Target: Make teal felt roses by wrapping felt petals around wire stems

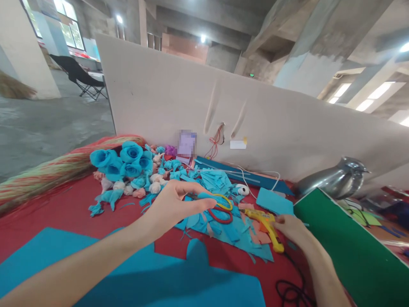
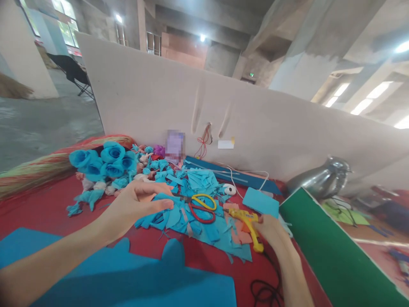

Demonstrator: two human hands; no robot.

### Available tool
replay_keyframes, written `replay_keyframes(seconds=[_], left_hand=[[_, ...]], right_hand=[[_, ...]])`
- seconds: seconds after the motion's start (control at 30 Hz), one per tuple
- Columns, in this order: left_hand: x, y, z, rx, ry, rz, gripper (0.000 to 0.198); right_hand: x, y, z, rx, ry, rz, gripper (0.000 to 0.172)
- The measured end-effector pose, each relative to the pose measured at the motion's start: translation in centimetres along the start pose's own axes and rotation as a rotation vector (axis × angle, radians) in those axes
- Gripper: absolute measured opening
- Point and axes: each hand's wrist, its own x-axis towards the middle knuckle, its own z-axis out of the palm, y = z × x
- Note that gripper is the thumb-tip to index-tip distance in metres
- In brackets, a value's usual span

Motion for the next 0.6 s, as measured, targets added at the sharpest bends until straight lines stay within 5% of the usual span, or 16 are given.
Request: replay_keyframes(seconds=[0.07, 0.23, 0.3, 0.4, 0.6], left_hand=[[0.2, -0.4, 0.1, -0.037, 0.01, 0.016, 0.022], [0.7, -1.3, 0.7, -0.067, 0.0, 0.039, 0.018], [0.8, -1.4, 0.9, -0.063, -0.01, 0.058, 0.014], [0.8, -1.6, 1.2, -0.049, -0.011, 0.068, 0.011], [0.9, -1.9, 1.3, -0.023, -0.009, 0.086, 0.011]], right_hand=[[-1.6, -1.9, -1.0, 0.162, -0.015, -0.074, 0.026], [-7.3, -8.7, -0.8, 0.638, -0.231, -0.399, 0.073], [-8.9, -10.6, 0.0, 0.911, -0.371, -0.455, 0.062], [-9.9, -11.7, 0.8, 1.182, -0.384, -0.339, 0.034], [-10.4, -11.2, 0.3, 1.2, -0.277, -0.204, 0.014]])
